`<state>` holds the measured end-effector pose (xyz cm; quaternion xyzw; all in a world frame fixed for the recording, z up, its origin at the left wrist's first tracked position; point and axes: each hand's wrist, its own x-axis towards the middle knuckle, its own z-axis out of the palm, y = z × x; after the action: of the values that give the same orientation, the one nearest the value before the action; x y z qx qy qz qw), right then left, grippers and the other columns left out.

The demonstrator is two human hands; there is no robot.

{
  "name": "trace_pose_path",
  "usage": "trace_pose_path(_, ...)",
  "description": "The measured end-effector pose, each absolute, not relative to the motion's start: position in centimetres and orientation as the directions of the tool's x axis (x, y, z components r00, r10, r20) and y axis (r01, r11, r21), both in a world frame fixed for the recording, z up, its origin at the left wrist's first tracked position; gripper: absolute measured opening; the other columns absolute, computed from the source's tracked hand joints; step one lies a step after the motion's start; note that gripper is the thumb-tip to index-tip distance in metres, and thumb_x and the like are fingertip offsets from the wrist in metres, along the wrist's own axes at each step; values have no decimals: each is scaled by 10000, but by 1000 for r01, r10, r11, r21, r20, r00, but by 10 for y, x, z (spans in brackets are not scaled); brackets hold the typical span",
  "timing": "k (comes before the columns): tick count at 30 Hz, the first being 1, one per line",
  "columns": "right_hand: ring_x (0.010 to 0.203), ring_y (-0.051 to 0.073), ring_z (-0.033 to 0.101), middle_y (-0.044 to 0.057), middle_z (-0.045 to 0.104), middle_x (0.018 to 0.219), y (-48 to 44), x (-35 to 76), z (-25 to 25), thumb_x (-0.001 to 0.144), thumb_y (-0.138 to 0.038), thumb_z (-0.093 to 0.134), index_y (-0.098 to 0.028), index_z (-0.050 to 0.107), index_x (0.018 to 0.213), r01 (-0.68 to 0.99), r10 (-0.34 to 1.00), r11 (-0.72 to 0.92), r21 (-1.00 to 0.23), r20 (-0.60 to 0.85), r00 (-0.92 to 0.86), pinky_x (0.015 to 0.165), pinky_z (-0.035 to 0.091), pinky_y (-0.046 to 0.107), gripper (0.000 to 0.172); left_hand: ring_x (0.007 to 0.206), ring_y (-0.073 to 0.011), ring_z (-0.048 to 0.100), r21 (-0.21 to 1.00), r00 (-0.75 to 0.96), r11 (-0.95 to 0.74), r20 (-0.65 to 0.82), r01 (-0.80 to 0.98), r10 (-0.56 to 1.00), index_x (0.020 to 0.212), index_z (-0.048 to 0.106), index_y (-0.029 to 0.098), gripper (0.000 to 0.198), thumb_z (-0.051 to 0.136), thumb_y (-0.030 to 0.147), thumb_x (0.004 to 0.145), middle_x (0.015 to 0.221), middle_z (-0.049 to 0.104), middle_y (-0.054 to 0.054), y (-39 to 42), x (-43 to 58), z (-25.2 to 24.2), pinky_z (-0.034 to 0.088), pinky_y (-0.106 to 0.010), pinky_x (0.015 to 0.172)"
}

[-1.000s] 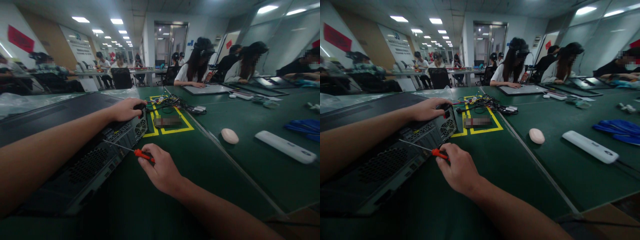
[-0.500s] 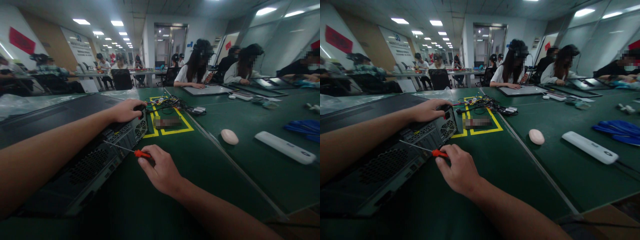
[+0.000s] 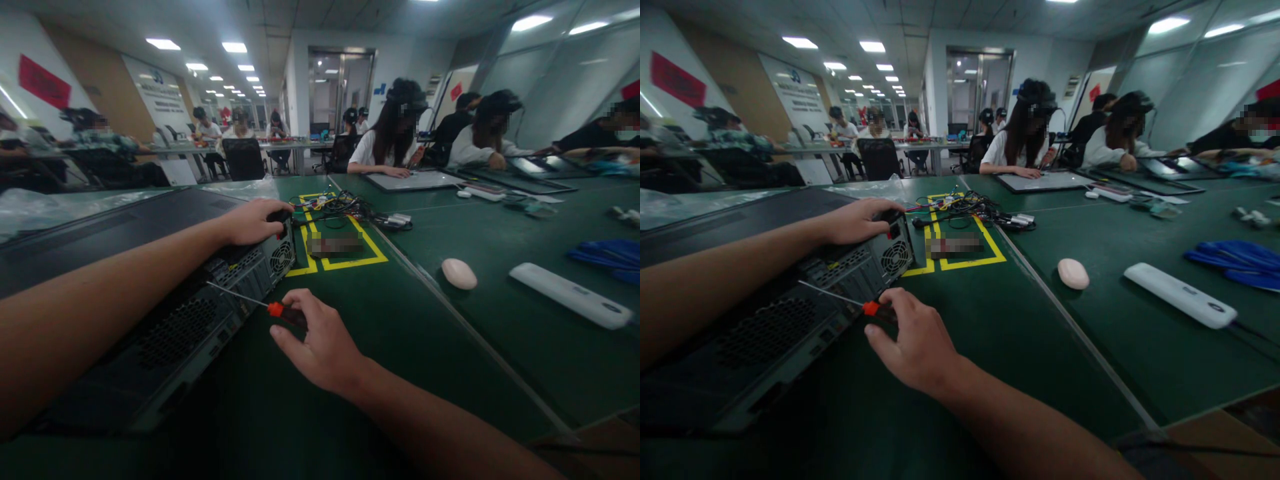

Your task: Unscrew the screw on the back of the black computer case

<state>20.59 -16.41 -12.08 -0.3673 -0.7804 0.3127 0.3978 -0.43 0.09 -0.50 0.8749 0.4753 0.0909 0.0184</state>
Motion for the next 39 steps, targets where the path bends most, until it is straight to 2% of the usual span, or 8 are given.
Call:
trace_pose_path(3, 942, 245, 736, 67, 739, 1064, -163, 206, -122, 971, -274, 671, -238, 589, 1171, 308, 816, 543, -781, 403, -415, 855, 575, 402, 219, 1412, -340, 619, 120, 535, -552, 145, 825, 832, 1527, 631, 148, 710, 515, 402, 875, 1538, 675, -153, 2, -4, -5, 435, -459, 1240)
trace_pose_path(8, 891, 216, 725, 49, 720, 1020, -161, 206, -124, 991, -215, 619, -239, 591, 1110, 281, 804, 561, -779, 432, -409, 803, 573, 368, 124, 1394, -339, 626, 118, 545, -562, 149, 819, 825, 1521, 626, 123, 708, 499, 407, 885, 1516, 684, -172, 1, -4, -6, 455, -475, 1220)
trace_pose_path(20, 869, 203, 685, 40, 709, 1015, -161, 207, -122, 990, -172, 609, -245, 607, 1095, 324, 801, 573, -753, 431, -415, 775, 544, 360, 128, 1411, -337, 622, 113, 537, -553, 147, 825, 831, 1528, 622, 133, 726, 489, 415, 873, 1542, 673, -160, 1, -3, -5, 468, -460, 1208)
trace_pose_path(31, 883, 201, 695, 40, 719, 1030, -161, 206, -123, 994, -184, 616, -245, 616, 1094, 323, 810, 561, -762, 424, -406, 800, 550, 359, 117, 1408, -337, 624, 106, 535, -551, 148, 828, 832, 1514, 630, 150, 703, 495, 418, 878, 1539, 678, -151, 1, -4, -5, 439, -469, 1242)
trace_pose_path(39, 914, 212, 689, 52, 734, 1053, -164, 207, -120, 1019, -282, 646, -238, 646, 1121, 353, 816, 557, -752, 417, -400, 832, 539, 372, 111, 1390, -359, 627, 127, 534, -551, 145, 825, 833, 1524, 633, 168, 710, 505, 419, 872, 1534, 678, -163, 0, -4, -5, 467, -496, 1198)
